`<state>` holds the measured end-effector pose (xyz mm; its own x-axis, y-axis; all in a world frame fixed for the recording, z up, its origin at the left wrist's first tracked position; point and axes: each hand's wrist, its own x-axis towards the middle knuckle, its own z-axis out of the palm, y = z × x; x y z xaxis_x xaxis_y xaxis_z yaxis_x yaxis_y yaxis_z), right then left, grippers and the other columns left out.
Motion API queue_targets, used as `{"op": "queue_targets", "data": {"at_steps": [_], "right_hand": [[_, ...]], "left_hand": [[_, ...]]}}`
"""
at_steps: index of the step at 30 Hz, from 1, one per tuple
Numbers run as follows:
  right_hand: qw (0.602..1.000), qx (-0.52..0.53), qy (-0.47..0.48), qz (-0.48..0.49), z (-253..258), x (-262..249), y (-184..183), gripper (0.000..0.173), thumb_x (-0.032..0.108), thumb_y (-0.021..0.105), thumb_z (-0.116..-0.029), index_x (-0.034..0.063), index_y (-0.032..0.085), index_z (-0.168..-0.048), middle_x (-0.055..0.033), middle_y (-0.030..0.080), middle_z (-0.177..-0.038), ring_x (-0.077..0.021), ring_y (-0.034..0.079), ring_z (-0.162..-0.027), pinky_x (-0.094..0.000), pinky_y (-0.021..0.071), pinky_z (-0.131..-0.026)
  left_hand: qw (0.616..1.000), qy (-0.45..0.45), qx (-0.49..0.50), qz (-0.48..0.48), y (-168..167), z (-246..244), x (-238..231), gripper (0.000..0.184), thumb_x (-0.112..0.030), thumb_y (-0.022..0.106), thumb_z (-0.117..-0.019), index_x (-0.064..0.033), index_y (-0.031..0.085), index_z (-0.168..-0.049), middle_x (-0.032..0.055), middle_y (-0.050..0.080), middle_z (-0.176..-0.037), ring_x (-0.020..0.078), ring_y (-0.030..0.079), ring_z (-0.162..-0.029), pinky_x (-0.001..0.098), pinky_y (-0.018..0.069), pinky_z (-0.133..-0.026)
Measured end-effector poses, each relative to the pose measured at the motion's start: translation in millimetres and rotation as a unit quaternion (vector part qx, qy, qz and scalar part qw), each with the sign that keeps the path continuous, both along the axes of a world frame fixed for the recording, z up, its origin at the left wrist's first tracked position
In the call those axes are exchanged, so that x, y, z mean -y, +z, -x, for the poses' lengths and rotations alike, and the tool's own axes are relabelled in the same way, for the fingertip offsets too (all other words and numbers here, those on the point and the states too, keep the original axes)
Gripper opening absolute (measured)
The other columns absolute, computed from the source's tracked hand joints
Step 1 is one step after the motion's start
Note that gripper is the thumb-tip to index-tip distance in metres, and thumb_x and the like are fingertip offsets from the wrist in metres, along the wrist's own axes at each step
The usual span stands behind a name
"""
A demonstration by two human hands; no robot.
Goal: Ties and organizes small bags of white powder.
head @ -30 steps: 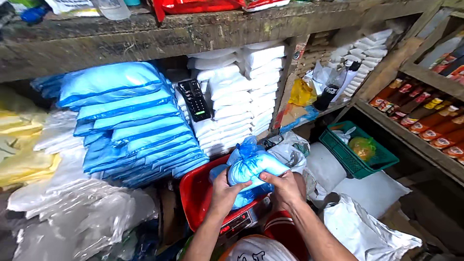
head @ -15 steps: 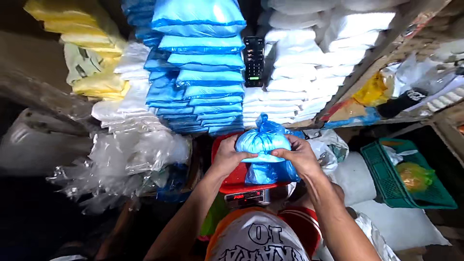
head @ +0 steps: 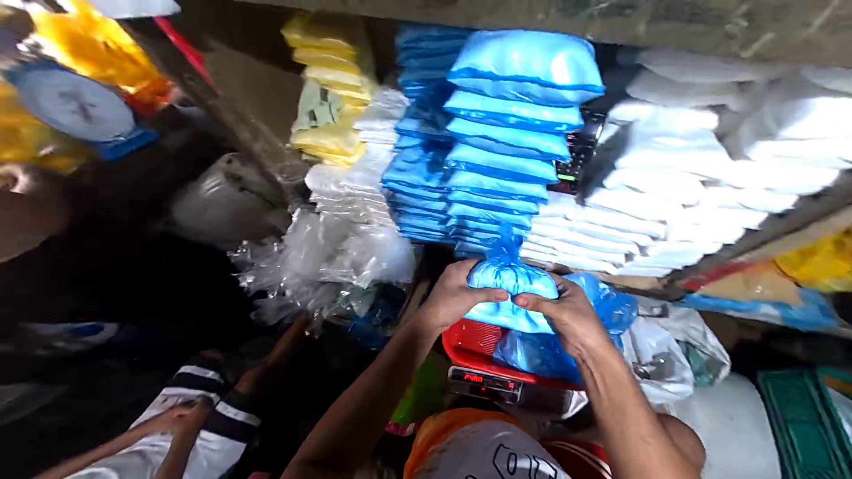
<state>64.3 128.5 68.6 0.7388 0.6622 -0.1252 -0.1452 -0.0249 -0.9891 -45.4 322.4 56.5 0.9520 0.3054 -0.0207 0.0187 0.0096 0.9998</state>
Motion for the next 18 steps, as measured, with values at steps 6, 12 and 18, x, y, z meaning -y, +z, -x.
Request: {"op": "queue_targets", "data": {"at_steps": [6,12,18], "right_hand": [[0.997,-0.036,0.062,-0.038,10,-60,-16,0.041,0.011,0.089,-0.0757,-0.0018,0.072,-0.111,-0.0166,0.075,-0.101,-0.0263,0.074,-0.094,-0.0446,0.0631,-0.088],[0.99,-0.075,0.118,-0.011,22,-128,-3,0.047,0.017,0.092,-0.0733,0.0033,0.072,-0.113,-0.0148,0.075,-0.102,-0.0246,0.073,-0.093,-0.0444,0.0624,-0.086],[0.986,-0.042,0.16,-0.025,9,-138,21,0.061,0.032,0.083,-0.0852,0.0153,0.059,-0.14,-0.0083,0.069,-0.126,-0.0236,0.068,-0.111,-0.0448,0.0585,-0.092]], "left_hand": [[0.996,0.063,0.028,-0.054,-4,48,-43,0.059,-0.031,0.077,-0.0906,-0.0072,0.056,-0.14,0.011,0.07,-0.122,0.0213,0.07,-0.108,0.0416,0.0603,-0.094],[0.984,0.166,0.008,-0.059,11,71,-80,0.038,-0.026,0.074,-0.0937,-0.0059,0.068,-0.126,0.0097,0.074,-0.109,0.0207,0.072,-0.098,0.0393,0.0609,-0.088],[0.985,0.15,-0.063,-0.059,53,49,-154,0.034,-0.03,0.069,-0.0975,-0.0046,0.069,-0.119,0.0114,0.074,-0.1,0.0206,0.071,-0.087,0.0426,0.0614,-0.08]]}}
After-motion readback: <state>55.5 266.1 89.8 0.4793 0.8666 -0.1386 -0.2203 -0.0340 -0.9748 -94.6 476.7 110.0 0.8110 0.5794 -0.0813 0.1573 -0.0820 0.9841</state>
